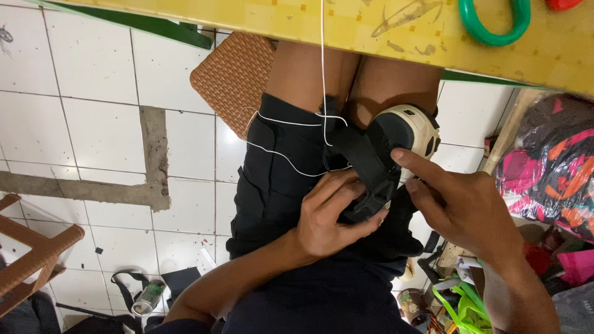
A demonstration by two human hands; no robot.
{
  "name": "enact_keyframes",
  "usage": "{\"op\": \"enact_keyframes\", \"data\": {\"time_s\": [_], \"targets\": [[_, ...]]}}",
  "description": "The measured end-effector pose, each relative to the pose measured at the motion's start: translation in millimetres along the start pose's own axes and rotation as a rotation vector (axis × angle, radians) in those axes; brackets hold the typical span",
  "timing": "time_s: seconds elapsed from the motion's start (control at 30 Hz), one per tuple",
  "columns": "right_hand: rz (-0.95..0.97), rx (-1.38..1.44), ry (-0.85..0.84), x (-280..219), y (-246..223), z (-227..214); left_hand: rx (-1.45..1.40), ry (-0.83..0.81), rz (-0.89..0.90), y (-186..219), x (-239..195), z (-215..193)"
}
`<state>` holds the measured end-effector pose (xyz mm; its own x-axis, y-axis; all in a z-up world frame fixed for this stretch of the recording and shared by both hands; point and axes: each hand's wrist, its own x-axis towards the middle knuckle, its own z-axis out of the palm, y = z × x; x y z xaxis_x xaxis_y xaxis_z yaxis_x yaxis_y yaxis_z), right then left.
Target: The person sews a black and white shoe held on their lap using a needle and white thread. They repeatedly pass the needle through the shoe's sole and upper, pull the thread tight, and trim the thread with scissors.
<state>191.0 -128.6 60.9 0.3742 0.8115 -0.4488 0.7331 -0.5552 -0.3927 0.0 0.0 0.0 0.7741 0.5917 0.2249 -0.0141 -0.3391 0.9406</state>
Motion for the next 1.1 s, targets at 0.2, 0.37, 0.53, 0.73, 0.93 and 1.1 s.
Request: {"op": "enact_keyframes", "data": {"time_s": [0.2, 0.37, 0.53, 0.73, 0.93, 1.1], "targets": [[-0.181, 0.063, 0.124, 0.7, 14.9, 17.8, -0.05, 0.026, -0.035, -2.3, -1.7, 0.2], [-0.136, 0.086, 0.104, 4.4, 18.4, 29.9, -0.029, 0.024, 0.001, -4.7, -1.4, -1.2], [-0.109, 0.098, 0.123, -2.3, 20.2, 32.3, 0.039, 0.024, 0.061, -6.2, -7.9, 1.0], [-0.16, 0.274, 0.258, 4.8, 56.3, 66.4, 0.09, -0.131, 0.104, 0.7, -7.4, 1.7], [-0.364, 0.799, 0.419, 13.4, 131.5, 131.0, 0.177, -0.126, 0.076, 15.7, -9.8, 13.7], [-0.256, 0.77, 0.485, -5.2, 155.5, 154.2, 0.409, -0.566, -0.173, 37.7, 10.9, 11.0]]}}
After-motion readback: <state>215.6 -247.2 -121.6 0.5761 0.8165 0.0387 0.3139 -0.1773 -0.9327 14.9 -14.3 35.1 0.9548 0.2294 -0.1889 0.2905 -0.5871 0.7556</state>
